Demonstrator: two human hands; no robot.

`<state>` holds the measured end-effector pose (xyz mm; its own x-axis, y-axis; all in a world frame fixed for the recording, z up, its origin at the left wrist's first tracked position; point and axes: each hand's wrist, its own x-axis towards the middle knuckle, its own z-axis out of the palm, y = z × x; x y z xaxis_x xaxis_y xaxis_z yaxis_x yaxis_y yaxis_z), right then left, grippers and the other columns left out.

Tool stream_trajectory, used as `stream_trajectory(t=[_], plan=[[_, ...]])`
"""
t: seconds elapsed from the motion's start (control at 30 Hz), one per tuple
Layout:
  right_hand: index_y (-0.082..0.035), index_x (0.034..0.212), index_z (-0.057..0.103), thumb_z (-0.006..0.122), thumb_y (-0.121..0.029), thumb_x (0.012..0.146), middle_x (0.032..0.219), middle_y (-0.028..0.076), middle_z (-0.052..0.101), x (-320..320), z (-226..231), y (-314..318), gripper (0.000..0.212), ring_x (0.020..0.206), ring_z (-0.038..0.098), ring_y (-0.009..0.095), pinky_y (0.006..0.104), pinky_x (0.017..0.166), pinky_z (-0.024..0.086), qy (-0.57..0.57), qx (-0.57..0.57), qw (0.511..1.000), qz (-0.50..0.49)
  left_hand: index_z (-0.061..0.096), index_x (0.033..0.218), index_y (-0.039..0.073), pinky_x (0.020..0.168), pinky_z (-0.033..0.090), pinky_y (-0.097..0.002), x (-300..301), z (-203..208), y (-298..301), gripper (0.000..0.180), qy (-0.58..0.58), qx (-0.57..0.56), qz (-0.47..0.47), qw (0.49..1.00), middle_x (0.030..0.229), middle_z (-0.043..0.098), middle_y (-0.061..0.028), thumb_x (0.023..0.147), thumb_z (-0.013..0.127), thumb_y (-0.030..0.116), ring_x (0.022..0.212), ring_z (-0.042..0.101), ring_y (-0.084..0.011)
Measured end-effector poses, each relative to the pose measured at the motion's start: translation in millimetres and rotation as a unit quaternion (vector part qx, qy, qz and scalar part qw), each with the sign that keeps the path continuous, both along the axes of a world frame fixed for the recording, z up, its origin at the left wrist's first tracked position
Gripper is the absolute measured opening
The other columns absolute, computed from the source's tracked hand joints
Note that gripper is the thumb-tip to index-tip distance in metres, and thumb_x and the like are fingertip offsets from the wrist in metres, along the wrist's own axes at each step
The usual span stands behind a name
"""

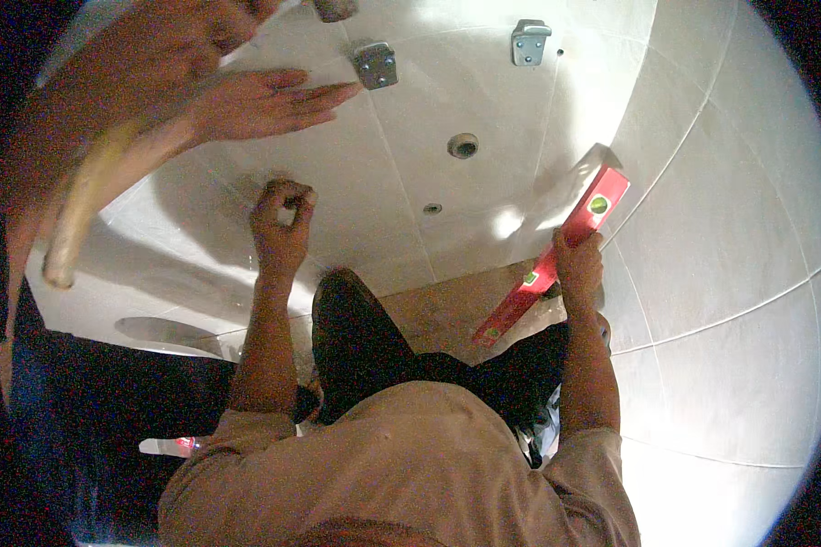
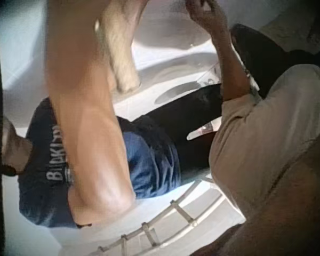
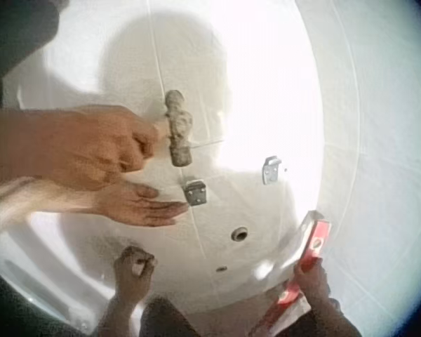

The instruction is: The person places a spirit level against the mounting holes of a ceramic fixture on a tiled wall, verifies the alignment, and then tightens a screw into a wall mount using a screwdriver.

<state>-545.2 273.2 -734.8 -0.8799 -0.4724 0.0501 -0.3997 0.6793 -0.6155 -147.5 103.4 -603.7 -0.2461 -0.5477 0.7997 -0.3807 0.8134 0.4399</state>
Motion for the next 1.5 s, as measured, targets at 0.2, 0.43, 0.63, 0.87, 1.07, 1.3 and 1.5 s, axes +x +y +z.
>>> stream_trajectory(t=[0.2,0.43,0.63,0.87,1.07,1.3,1.5], plan=[[0.003,0.124,0.046,0.071,-0.058,0.080,0.113,0.032,0.066,-17.5,-5.3,-11.9,0.079,0.108,0.064,0.048,0.0538,0.094,0.050,-0.019,0.000,1.000,0.002,0.067,0.086,0.004,0.072,0.051,-0.0310,-6.2,-3.5,21.1,0.006,-0.034,0.110,0.016,0.993,0.083,0.067,-0.0065,0.086,0.072,0.006,0.074,0.062,-0.0157],[0.003,0.129,0.043,0.072,-0.057,0.079,0.118,0.029,0.065,-12.8,-2.8,-22.1,0.083,0.112,0.063,0.046,0.0529,0.097,0.049,-0.049,0.017,0.999,0.000,0.069,0.117,0.006,0.072,0.052,-0.0315,-40.0,41.0,34.6,0.029,-0.067,0.170,-0.057,0.982,0.083,0.068,-0.0068,0.088,0.072,0.010,0.074,0.062,-0.0148],[0.003,0.123,0.043,0.072,-0.057,0.081,0.112,0.030,0.066,-15.8,-17.3,-24.7,0.079,0.108,0.065,0.046,0.0524,0.094,0.051,-0.006,0.007,1.000,-0.028,0.048,0.146,0.006,0.073,0.051,-0.0308,-99.1,99.9,30.7,0.061,-0.095,0.176,-0.114,0.973,0.081,0.067,-0.0077,0.090,0.071,0.011,0.074,0.063,-0.0160],[0.002,0.127,0.045,0.076,-0.058,0.078,0.122,0.027,0.057,-18.3,-31.7,-29.5,0.084,0.113,0.060,0.046,0.0549,0.094,0.050,-0.004,-0.031,0.999,-0.041,0.042,0.146,-0.002,0.072,0.054,-0.0373,-112.2,97.9,18.3,0.061,-0.122,0.078,-0.071,0.987,0.081,0.068,-0.0160,0.091,0.067,0.009,0.074,0.068,-0.0283],[-0.001,0.130,0.044,0.076,-0.062,0.076,0.126,0.025,0.052,-17.6,-36.0,-24.0,0.088,0.115,0.058,0.047,0.0561,0.094,0.049,-0.012,-0.052,0.997,-0.053,0.040,0.143,-0.005,0.071,0.054,-0.0399,-112.3,103.0,25.9,0.062,-0.146,0.115,-0.058,0.981,0.080,0.068,-0.0157,0.090,0.068,0.010,0.075,0.069,-0.0311],[-0.001,0.136,0.041,0.068,-0.064,0.083,0.129,0.024,0.050,-18.3,-36.5,-4.0,0.087,0.114,0.058,0.046,0.0550,0.094,0.049,-0.016,-0.069,0.995,-0.067,0.061,0.096,0.001,0.067,0.053,-0.0333,-102.1,98.4,22.3,0.021,-0.072,0.074,-0.034,0.994,0.076,0.068,-0.0094,0.087,0.075,0.014,0.067,0.065,-0.0192],[0.005,0.133,0.044,0.066,-0.060,0.088,0.121,0.027,0.055,-23.3,-62.7,23.4,0.082,0.110,0.058,0.045,0.0526,0.094,0.048,-0.016,-0.132,0.986,-0.097,0.061,0.124,-0.001,0.063,0.050,-0.0294,-88.7,90.3,20.6,0.039,0.019,0.111,-0.028,0.993,0.075,0.067,-0.0090,0.087,0.072,0.007,0.065,0.064,-0.0150]])
